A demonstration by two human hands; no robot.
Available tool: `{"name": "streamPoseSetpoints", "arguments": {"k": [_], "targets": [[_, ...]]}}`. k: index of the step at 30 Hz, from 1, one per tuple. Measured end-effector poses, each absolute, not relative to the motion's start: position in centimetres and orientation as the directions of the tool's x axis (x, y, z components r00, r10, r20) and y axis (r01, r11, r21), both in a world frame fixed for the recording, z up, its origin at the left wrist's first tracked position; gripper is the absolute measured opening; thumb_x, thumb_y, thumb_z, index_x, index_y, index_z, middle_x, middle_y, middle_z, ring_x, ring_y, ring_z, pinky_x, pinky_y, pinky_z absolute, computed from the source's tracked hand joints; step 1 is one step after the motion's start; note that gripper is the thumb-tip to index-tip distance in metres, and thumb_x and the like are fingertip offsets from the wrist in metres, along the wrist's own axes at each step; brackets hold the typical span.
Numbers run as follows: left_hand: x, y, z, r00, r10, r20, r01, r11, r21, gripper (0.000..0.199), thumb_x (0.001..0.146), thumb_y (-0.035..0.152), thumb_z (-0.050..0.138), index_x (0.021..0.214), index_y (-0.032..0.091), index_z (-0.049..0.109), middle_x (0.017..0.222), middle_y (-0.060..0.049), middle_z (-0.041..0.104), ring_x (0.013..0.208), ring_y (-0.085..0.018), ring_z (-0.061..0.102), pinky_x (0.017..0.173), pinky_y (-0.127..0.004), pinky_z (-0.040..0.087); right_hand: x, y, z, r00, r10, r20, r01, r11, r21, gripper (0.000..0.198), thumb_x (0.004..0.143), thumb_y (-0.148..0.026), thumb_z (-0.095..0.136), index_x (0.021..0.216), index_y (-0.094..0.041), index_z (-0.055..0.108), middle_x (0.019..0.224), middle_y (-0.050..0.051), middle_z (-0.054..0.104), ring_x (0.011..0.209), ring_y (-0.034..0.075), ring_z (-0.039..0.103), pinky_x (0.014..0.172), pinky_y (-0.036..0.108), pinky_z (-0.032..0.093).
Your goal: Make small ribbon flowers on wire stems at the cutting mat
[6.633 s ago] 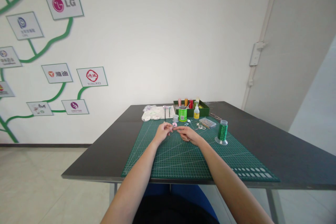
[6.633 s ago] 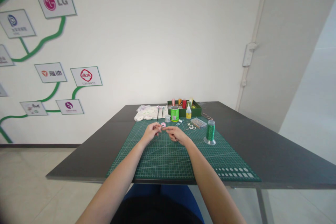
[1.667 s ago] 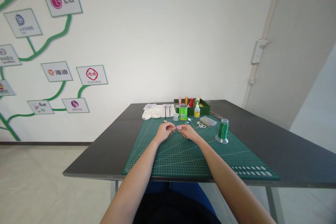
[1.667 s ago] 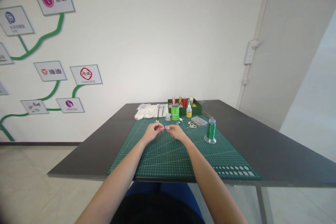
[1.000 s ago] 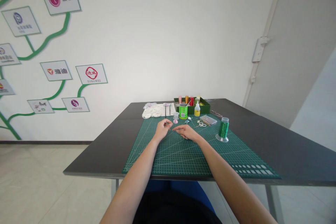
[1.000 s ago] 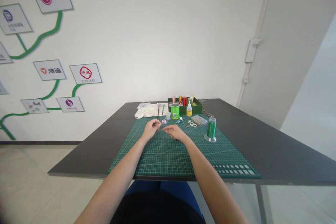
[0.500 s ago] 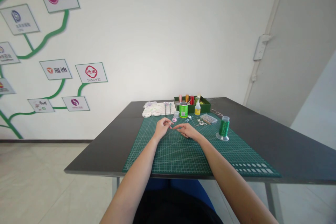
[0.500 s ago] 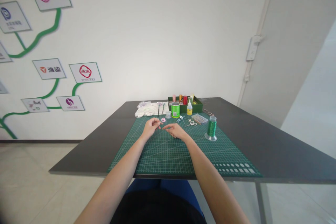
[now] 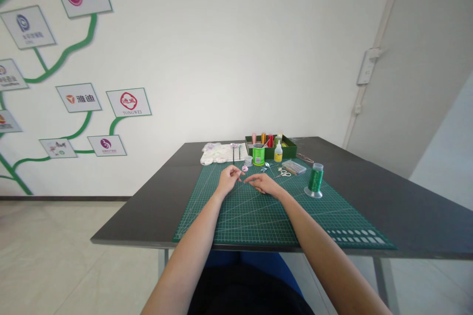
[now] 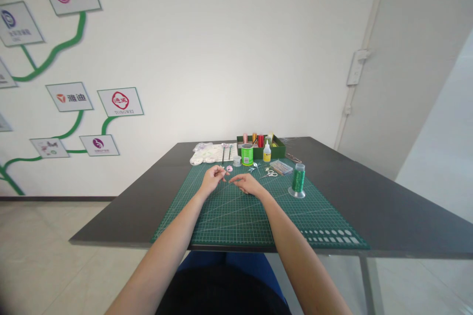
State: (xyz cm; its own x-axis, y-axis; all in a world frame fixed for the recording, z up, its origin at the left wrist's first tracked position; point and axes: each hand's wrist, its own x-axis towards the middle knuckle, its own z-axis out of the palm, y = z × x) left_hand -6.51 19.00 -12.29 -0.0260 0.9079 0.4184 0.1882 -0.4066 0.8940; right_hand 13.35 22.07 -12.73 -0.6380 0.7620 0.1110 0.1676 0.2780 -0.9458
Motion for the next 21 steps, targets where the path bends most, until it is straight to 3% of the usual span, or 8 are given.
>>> {"name": "streamPoseSetpoints", "arguments": {"k": [4,9,15,21], "targets": [[-6.4,18.9,-12.3,-0.051,0.899,0.436,0.262,-0.409,0.874,0.006,0.084,0.02,0.06,0.079,0.016,0.058,0.081,-0.005,0.075,0.051,-0.011,0.059,0.057,-0.024,0.046,13.4,22.1,-12.6,-0.629,0.771,0.101,0.185,0.274,-0.944,0.034,0.079,-0.029,0.061,0.103,-0.009,0.074,0.037,-0.011,0.04,0.034,0.007,0.03,0.041,0.021,0.022],[-6.4,18.5,-12.3,-0.045,0.88,0.472,0.484,-0.394,0.781,0.008,0.086,0.017,0.059,0.078,0.018,0.061,0.077,-0.001,0.073,0.054,-0.012,0.059,0.063,-0.025,0.046,13.5,21.6,-12.2,-0.667,0.741,0.084,0.17,0.261,-0.95,0.032,0.077,-0.024,0.06,0.1,-0.008,0.076,0.038,-0.009,0.041,0.035,0.007,0.031,0.042,0.021,0.022],[-6.4,18.1,-12.2,0.014,0.855,0.519,0.682,-0.388,0.62,0.01,0.086,0.014,0.06,0.08,0.019,0.065,0.072,-0.002,0.07,0.066,-0.017,0.062,0.068,-0.027,0.043,13.5,21.1,-11.7,-0.728,0.678,0.1,0.04,0.187,-0.982,0.032,0.078,-0.029,0.065,0.102,-0.01,0.074,0.038,-0.012,0.038,0.035,0.006,0.027,0.042,0.022,0.018],[-6.3,17.6,-11.8,0.146,0.836,0.53,0.745,-0.445,0.497,0.014,0.085,0.011,0.061,0.081,0.021,0.07,0.081,-0.004,0.073,0.075,-0.02,0.064,0.073,-0.029,0.044,13.6,21.0,-11.3,-0.707,0.693,0.142,-0.097,0.105,-0.99,0.037,0.077,-0.034,0.071,0.105,-0.011,0.072,0.039,-0.013,0.035,0.036,0.005,0.022,0.041,0.022,0.016]]}}
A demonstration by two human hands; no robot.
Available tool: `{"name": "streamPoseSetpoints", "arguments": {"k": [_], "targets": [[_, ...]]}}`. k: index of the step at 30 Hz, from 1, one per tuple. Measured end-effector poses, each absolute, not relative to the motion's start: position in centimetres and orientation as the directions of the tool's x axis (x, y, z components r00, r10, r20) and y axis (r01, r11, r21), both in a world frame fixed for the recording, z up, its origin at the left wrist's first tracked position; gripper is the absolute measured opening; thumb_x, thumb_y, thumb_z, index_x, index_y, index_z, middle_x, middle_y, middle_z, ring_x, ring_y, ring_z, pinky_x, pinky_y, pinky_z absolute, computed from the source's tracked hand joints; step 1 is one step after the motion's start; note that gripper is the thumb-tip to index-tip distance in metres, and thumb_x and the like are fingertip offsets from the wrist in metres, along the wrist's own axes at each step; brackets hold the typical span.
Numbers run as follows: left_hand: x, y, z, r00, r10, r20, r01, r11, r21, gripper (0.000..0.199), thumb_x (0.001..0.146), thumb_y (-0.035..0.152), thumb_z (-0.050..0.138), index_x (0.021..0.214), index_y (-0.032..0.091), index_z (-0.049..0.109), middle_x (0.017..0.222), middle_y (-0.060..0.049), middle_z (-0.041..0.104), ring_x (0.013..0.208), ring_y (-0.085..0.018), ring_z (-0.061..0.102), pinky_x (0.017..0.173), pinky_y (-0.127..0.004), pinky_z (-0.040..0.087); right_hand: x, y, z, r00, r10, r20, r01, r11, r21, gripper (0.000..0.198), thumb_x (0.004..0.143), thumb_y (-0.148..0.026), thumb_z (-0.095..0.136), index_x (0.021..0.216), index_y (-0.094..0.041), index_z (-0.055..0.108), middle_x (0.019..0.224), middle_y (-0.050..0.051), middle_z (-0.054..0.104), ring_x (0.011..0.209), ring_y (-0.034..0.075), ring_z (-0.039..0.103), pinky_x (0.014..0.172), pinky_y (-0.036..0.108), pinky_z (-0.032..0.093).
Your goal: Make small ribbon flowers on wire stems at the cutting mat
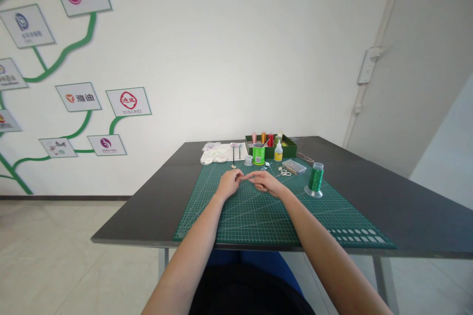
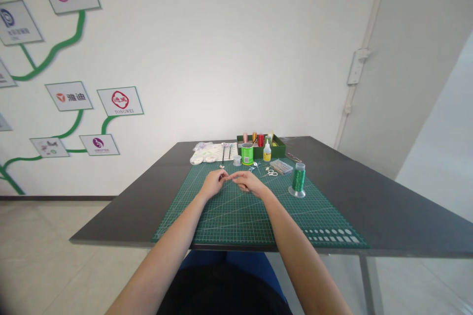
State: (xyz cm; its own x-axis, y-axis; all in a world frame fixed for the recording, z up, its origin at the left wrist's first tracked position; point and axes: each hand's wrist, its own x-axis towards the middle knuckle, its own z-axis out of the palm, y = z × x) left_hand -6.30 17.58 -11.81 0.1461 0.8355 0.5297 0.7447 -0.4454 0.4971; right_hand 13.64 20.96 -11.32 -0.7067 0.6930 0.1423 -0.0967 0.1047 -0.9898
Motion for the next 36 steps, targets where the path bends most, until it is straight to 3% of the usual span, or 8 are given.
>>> {"name": "streamPoseSetpoints", "arguments": {"k": [5,11,19,26,36], "targets": [[-6.3,17.7,-11.7,0.223,0.818,0.53,0.736,-0.498,0.459,0.011,0.087,0.015,0.063,0.081,0.021,0.071,0.082,-0.004,0.073,0.077,-0.02,0.064,0.075,-0.029,0.044,13.6,21.4,-11.3,-0.636,0.759,0.137,-0.133,0.067,-0.989,0.054,0.072,-0.035,0.075,0.118,-0.009,0.068,0.037,-0.014,0.033,0.036,0.005,0.019,0.04,0.023,0.012],[-6.2,17.9,-11.9,0.197,0.812,0.55,0.732,-0.495,0.469,0.016,0.086,0.01,0.06,0.085,0.02,0.072,0.086,-0.005,0.073,0.081,-0.02,0.064,0.078,-0.03,0.046,13.6,21.9,-11.7,-0.599,0.788,0.142,-0.141,0.07,-0.987,0.06,0.073,-0.038,0.072,0.125,-0.008,0.066,0.037,-0.014,0.033,0.035,0.005,0.019,0.039,0.022,0.011],[-6.2,17.6,-11.8,0.215,0.816,0.536,0.751,-0.489,0.444,0.019,0.087,0.008,0.058,0.083,0.021,0.071,0.089,-0.005,0.074,0.084,-0.021,0.067,0.078,-0.029,0.047,13.6,21.8,-11.6,-0.637,0.752,0.169,-0.17,0.077,-0.982,0.049,0.077,-0.037,0.068,0.117,-0.008,0.07,0.037,-0.013,0.033,0.034,0.005,0.019,0.039,0.022,0.011],[-6.0,17.5,-11.7,0.253,0.806,0.535,0.746,-0.514,0.422,0.018,0.088,0.01,0.058,0.084,0.021,0.072,0.09,-0.004,0.075,0.085,-0.021,0.067,0.078,-0.029,0.046,13.5,22.6,-12.3,-0.567,0.802,0.187,-0.165,0.112,-0.98,0.046,0.073,-0.034,0.065,0.109,-0.007,0.073,0.035,-0.013,0.033,0.033,0.006,0.02,0.038,0.022,0.013],[-5.7,17.6,-11.5,0.23,0.804,0.548,0.682,-0.535,0.499,0.012,0.089,0.015,0.062,0.082,0.02,0.072,0.086,-0.003,0.075,0.079,-0.019,0.066,0.076,-0.028,0.045,13.5,23.3,-13.2,-0.551,0.832,0.067,-0.091,0.02,-0.996,0.043,0.072,-0.028,0.062,0.108,-0.007,0.072,0.035,-0.013,0.034,0.032,0.005,0.02,0.037,0.022,0.012]]}}
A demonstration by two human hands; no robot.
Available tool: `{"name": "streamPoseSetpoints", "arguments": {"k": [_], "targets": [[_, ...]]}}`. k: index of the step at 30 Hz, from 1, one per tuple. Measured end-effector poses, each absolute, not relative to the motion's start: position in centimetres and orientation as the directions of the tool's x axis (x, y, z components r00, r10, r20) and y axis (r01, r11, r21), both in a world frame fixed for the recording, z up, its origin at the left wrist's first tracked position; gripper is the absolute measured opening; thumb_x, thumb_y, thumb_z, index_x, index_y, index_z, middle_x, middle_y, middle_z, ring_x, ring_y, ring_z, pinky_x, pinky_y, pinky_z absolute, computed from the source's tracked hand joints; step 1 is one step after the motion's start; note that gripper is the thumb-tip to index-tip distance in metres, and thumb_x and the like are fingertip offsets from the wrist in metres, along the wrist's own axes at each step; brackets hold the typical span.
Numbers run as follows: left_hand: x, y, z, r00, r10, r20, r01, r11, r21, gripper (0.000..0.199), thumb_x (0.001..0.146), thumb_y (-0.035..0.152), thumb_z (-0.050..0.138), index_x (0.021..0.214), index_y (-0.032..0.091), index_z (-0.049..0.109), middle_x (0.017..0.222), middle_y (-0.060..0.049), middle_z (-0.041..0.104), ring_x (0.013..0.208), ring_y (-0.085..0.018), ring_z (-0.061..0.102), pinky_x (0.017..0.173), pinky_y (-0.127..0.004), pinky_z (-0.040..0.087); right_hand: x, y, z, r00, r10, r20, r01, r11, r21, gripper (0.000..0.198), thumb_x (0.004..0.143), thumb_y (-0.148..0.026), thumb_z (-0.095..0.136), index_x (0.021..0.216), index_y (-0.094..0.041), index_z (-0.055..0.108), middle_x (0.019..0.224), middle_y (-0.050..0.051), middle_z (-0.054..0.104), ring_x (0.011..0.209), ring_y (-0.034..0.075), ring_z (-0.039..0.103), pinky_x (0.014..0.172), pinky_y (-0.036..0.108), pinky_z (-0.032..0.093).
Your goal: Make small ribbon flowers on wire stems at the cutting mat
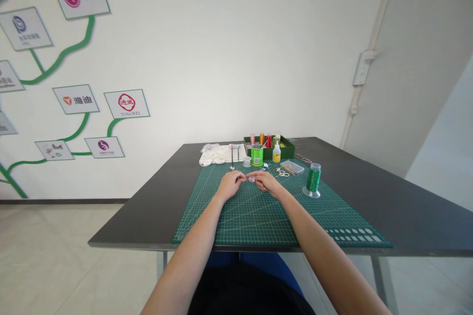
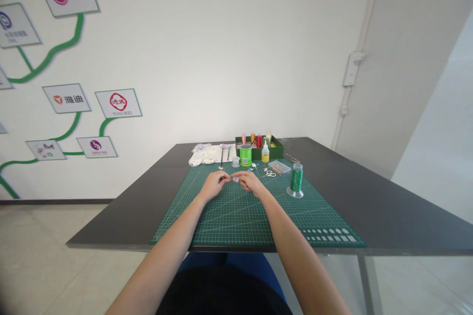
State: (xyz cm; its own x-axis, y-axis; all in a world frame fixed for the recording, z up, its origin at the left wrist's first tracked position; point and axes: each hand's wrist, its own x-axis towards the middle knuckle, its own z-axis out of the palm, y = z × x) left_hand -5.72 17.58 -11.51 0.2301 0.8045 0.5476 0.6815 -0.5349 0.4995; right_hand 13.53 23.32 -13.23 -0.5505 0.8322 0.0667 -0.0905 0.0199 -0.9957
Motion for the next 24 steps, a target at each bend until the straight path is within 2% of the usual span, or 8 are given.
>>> {"name": "streamPoseSetpoints", "arguments": {"k": [9,18,24], "targets": [[-5.53,17.23,-11.5,0.166,0.85,0.5,0.591,-0.492,0.639,0.011,0.094,0.021,0.057,0.087,0.018,0.065,0.067,0.001,0.07,0.063,-0.015,0.062,0.069,-0.024,0.043,13.39,23.41,-13.48,-0.597,0.802,0.01,-0.063,-0.035,-0.997,0.047,0.072,-0.03,0.064,0.114,-0.009,0.067,0.035,-0.013,0.036,0.03,0.005,0.021,0.036,0.02,0.009],[-5.84,17.65,-11.94,0.148,0.873,0.466,0.6,-0.454,0.659,0.015,0.091,0.014,0.054,0.098,0.018,0.067,0.066,0.002,0.071,0.058,-0.015,0.061,0.068,-0.025,0.043,13.39,22.99,-13.37,-0.634,0.773,-0.001,-0.038,-0.033,-0.999,0.04,0.076,-0.025,0.061,0.11,-0.007,0.07,0.037,-0.013,0.036,0.031,0.005,0.022,0.037,0.021,0.011],[-5.87,17.79,-12.15,0.091,0.901,0.424,0.538,-0.402,0.741,0.014,0.09,0.019,0.057,0.092,0.017,0.071,0.066,-0.001,0.071,0.056,-0.014,0.061,0.064,-0.025,0.045,13.33,22.88,-13.32,-0.629,0.777,0.001,-0.018,-0.014,-1.0,0.043,0.076,-0.024,0.059,0.114,-0.007,0.071,0.037,-0.012,0.036,0.031,0.005,0.022,0.037,0.021,0.011]]}}
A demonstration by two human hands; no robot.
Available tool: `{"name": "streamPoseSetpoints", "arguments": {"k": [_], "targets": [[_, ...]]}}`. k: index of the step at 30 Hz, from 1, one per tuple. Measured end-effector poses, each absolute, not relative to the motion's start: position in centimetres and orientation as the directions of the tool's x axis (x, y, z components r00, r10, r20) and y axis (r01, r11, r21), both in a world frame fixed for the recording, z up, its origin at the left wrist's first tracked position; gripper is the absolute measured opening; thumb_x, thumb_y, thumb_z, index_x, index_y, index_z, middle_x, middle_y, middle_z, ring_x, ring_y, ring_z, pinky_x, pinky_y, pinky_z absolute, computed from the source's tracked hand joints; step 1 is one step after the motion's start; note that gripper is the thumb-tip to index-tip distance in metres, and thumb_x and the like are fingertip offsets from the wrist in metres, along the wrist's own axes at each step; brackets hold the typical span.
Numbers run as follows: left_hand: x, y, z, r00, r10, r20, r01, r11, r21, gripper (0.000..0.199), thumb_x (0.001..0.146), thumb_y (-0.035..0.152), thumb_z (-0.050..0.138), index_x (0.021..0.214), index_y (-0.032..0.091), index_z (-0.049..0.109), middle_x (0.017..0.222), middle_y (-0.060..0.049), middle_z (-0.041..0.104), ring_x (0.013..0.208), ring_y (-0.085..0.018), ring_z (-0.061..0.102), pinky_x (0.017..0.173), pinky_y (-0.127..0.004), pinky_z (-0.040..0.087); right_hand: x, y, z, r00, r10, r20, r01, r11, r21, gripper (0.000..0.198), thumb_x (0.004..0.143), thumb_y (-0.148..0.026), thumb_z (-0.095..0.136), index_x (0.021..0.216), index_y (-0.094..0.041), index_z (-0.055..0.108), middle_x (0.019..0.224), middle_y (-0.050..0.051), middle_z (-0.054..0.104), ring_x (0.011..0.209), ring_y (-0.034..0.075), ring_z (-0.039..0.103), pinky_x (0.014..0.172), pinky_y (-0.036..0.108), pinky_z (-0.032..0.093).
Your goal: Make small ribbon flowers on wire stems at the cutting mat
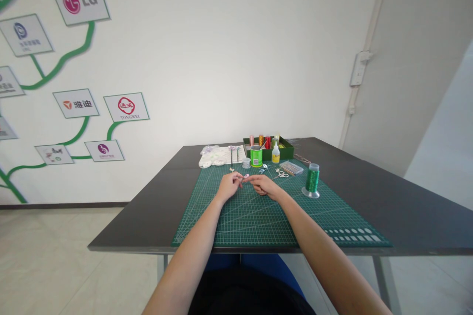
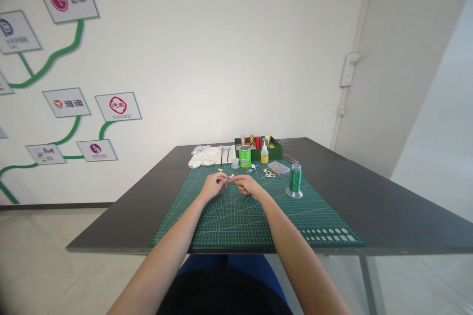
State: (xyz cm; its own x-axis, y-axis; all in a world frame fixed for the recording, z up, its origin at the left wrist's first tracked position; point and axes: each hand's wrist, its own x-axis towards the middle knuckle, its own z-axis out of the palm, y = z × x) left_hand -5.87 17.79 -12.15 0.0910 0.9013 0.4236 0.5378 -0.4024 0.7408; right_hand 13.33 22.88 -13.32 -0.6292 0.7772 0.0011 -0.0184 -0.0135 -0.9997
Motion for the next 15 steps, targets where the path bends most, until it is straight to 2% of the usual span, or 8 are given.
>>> {"name": "streamPoseSetpoints", "arguments": {"k": [7,15], "targets": [[-5.9,18.7,-12.8,0.067,0.942,0.33,0.398,-0.328,0.857,0.011,0.09,0.022,0.061,0.09,0.014,0.068,0.067,-0.002,0.071,0.052,-0.013,0.06,0.056,-0.024,0.046,13.2,22.8,-13.4,-0.62,0.785,-0.014,0.043,0.016,-0.999,0.045,0.077,-0.022,0.057,0.117,-0.007,0.07,0.036,-0.013,0.036,0.031,0.006,0.024,0.036,0.02,0.013],[-6.0,19.2,-13.1,0.06,0.96,0.274,0.309,-0.279,0.909,0.007,0.087,0.019,0.064,0.085,0.013,0.066,0.067,-0.003,0.071,0.049,-0.011,0.058,0.055,-0.024,0.047,13.2,22.8,-13.4,-0.611,0.792,-0.024,0.069,0.022,-0.997,0.042,0.079,-0.02,0.055,0.116,-0.008,0.069,0.035,-0.012,0.037,0.03,0.007,0.026,0.036,0.02,0.014]]}}
